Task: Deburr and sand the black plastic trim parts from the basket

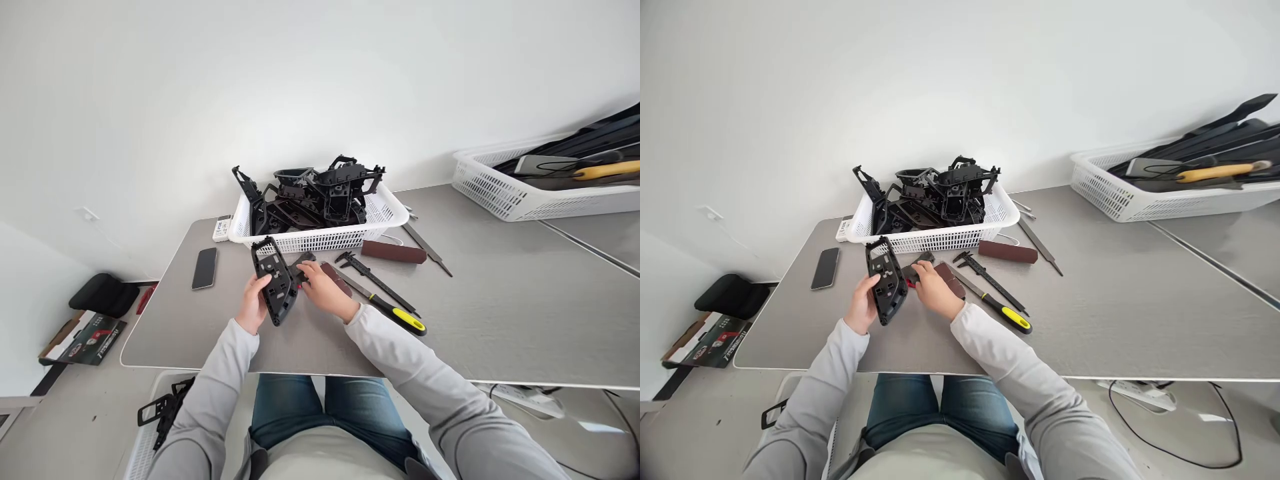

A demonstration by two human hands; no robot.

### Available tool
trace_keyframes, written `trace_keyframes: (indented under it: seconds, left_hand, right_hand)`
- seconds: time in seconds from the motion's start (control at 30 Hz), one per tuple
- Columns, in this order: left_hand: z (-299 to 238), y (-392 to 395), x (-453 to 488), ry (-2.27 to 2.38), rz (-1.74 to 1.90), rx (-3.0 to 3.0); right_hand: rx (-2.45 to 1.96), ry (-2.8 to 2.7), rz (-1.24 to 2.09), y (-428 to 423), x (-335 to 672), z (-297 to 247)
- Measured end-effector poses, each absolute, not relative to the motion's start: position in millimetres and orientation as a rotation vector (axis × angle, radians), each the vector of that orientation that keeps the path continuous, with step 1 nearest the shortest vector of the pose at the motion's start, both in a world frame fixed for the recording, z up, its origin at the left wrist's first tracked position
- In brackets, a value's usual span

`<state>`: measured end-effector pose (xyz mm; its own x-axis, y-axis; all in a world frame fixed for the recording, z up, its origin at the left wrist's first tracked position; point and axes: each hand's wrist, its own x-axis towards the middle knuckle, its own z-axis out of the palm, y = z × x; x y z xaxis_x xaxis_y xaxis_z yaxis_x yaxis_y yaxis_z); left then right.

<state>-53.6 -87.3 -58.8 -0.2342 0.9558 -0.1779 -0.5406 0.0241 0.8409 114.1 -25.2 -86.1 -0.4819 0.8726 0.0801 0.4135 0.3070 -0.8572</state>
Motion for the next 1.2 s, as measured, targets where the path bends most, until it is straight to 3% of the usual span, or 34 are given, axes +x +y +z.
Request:
trace_keyframes:
  seconds: [0.23,0.47,0.87,1.2]
  left_hand:
    - [-61.1,-55.7,-66.1,1.026,1.39,0.618]
    - [-75.7,-50.5,-62.1,0.969,1.344,0.646]
    - [-88.0,-53.9,-64.1,0.955,1.236,0.604]
    - [-87.1,-56.7,-64.6,0.857,1.218,0.576]
  right_hand:
    - [-1.329,-2.277,0.872,-0.9,101.7,-91.9]
    - [-1.353,-2.082,0.898,12.5,104.5,-102.2]
    - [-1.094,-1.15,1.317,22.5,108.7,-104.7]
    - [-0.968,-0.796,1.729,0.3,118.2,-75.9]
